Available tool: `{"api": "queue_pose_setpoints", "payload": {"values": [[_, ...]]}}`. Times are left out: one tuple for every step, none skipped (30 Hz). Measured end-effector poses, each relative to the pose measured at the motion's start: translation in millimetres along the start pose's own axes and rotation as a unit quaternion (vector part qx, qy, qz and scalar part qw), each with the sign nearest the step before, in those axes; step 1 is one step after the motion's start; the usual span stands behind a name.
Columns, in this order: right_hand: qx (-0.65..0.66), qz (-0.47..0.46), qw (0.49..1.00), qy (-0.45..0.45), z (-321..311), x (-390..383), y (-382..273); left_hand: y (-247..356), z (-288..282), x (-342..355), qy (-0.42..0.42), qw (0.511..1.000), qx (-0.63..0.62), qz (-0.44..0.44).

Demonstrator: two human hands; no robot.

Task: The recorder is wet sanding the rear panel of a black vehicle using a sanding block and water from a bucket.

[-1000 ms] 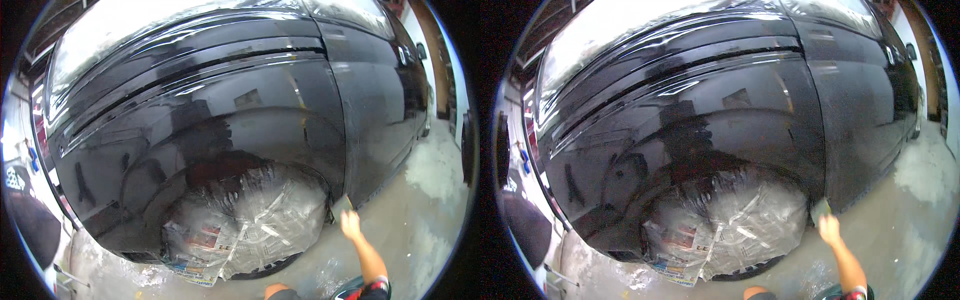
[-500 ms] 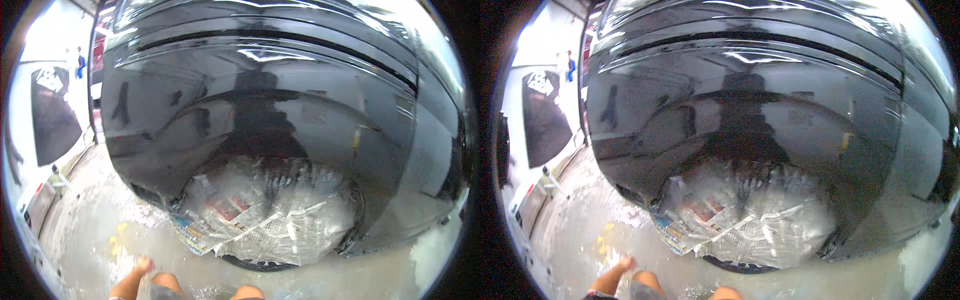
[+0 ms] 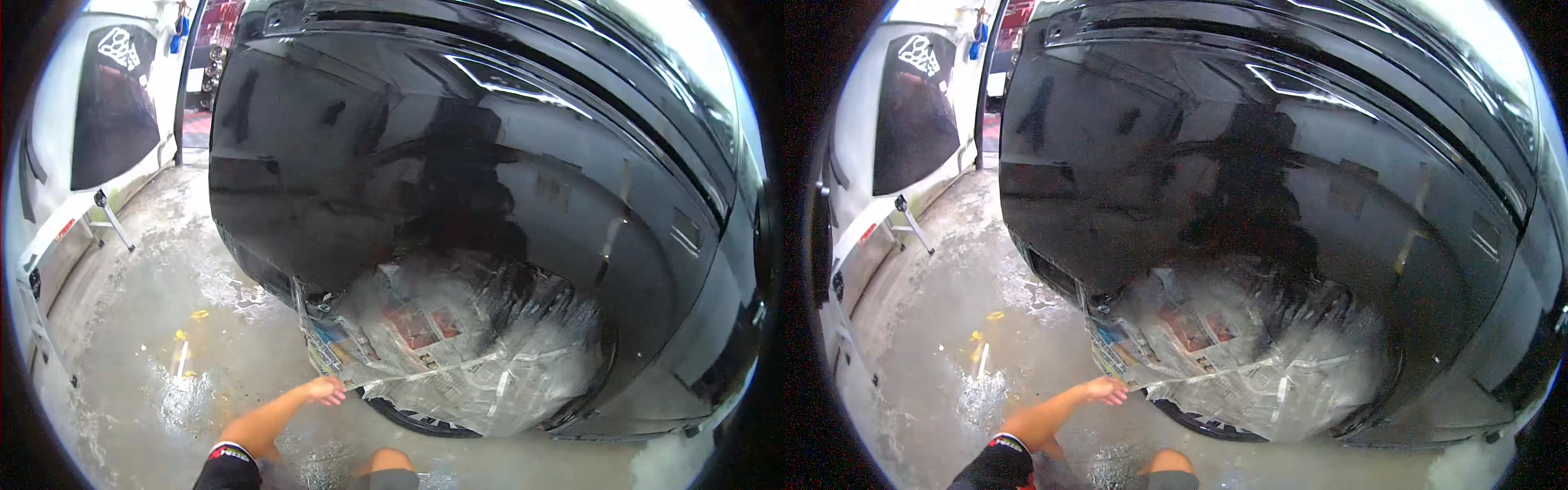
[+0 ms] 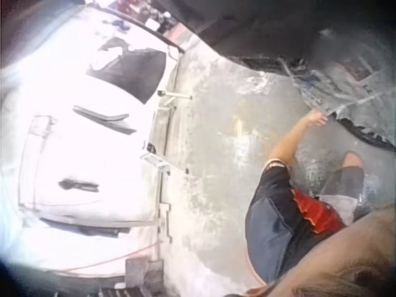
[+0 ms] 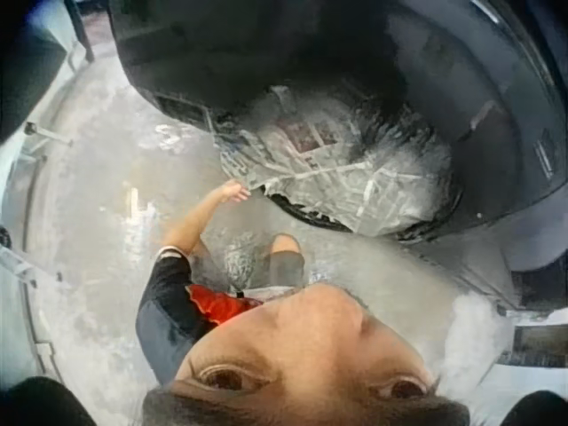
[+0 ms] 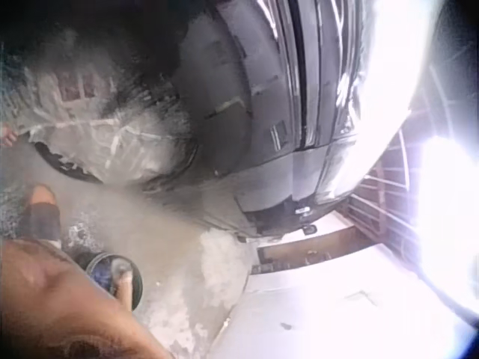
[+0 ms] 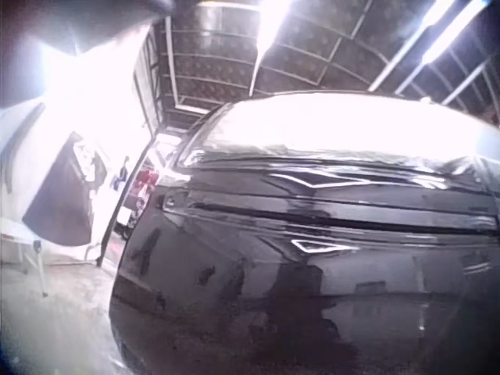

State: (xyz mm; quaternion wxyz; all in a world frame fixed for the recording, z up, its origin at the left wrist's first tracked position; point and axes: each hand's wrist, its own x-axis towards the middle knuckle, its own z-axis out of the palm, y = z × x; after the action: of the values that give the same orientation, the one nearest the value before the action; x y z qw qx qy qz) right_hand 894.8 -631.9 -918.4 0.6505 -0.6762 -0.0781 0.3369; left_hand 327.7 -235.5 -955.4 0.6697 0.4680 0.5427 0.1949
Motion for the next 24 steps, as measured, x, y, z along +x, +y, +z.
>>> {"api": "queue_pose_setpoints", "payload": {"values": [[0.041, -0.045, 0.998, -0.011, 10, 4, -20, -6, 6, 7, 0.005, 1.000, -0.015, 0.001], [0.089, -0.099, 0.990, -0.046, 29, 13, -48, -13, 12, 15, 0.005, 1.000, -0.026, 0.001], [0.133, -0.158, 0.973, -0.106, 59, 27, -90, -24, 17, 22, -0.006, 0.998, -0.058, 0.014], [0.180, -0.219, 0.940, -0.192, 96, 45, -149, -34, 20, 28, -0.024, 0.998, -0.056, 0.015], [0.145, -0.218, 0.934, -0.243, 156, 23, -212, -44, 25, 32, 0.000, 0.997, -0.081, 0.007], [0.110, -0.225, 0.925, -0.285, 209, -5, -279, -45, 38, 39, 0.016, 0.994, -0.104, 0.003], [0.076, -0.272, 0.898, -0.337, 284, -47, -336, -50, 46, 37, 0.074, 0.996, -0.057, -0.012], [0.057, -0.314, 0.877, -0.359, 350, -86, -380, -53, 50, 36, 0.064, 0.996, -0.062, -0.015], [0.070, -0.349, 0.852, -0.384, 410, -110, -420, -51, 59, 33, 0.082, 0.992, 0.082, 0.044], [0.059, -0.435, 0.826, -0.354, 473, -138, -445, -47, 62, 26, 0.103, 0.964, 0.222, 0.100], [-0.167, -0.642, 0.735, -0.139, 519, -175, -462, -43, 67, 14, 0.090, 0.968, 0.211, 0.102], [-0.287, -0.677, 0.673, -0.080, 557, -213, -478, -41, 73, 2, 0.036, 0.977, 0.183, 0.106], [-0.249, -0.820, 0.510, -0.076, 593, -229, -481, -33, 80, -5, -0.019, 0.981, 0.154, 0.114], [-0.272, -0.929, 0.248, -0.017, 623, -245, -496, -40, 89, -11, 0.007, 0.983, 0.153, 0.096], [-0.314, -0.932, 0.180, 0.003, 647, -257, -500, -53, 102, -18, 0.029, 0.985, 0.151, 0.073], [-0.358, -0.922, 0.148, 0.004, 664, -263, -499, -56, 115, -25, 0.021, 0.985, 0.155, 0.066], [-0.374, -0.915, 0.149, -0.018, 677, -264, -493, -65, 119, -40, 0.022, 0.986, 0.157, 0.047], [-0.397, -0.905, 0.147, -0.036, 676, -265, -487, -71, 125, -56, 0.009, 0.989, 0.144, 0.042], [-0.454, -0.876, 0.153, -0.052, 667, -258, -487, -75, 132, -72, 0.021, 0.997, 0.076, -0.023], [-0.507, -0.844, 0.162, -0.069, 647, -247, -490, -81, 138, -94, 0.035, 0.995, 0.012, -0.094], [-0.498, -0.847, 0.164, -0.086, 615, -211, -499, -88, 148, -110, 0.022, 0.995, 0.006, -0.101], [-0.489, -0.852, 0.162, -0.098, 581, -175, -514, -90, 163, -120, 0.079, 0.994, -0.002, -0.077], [-0.482, -0.856, 0.164, -0.093, 555, -154, -520, -89, 175, -129, 0.139, 0.989, -0.013, -0.056], [-0.473, -0.861, 0.165, -0.088, 545, -147, -528, -86, 181, -135, 0.131, 0.989, -0.024, -0.059]]}}
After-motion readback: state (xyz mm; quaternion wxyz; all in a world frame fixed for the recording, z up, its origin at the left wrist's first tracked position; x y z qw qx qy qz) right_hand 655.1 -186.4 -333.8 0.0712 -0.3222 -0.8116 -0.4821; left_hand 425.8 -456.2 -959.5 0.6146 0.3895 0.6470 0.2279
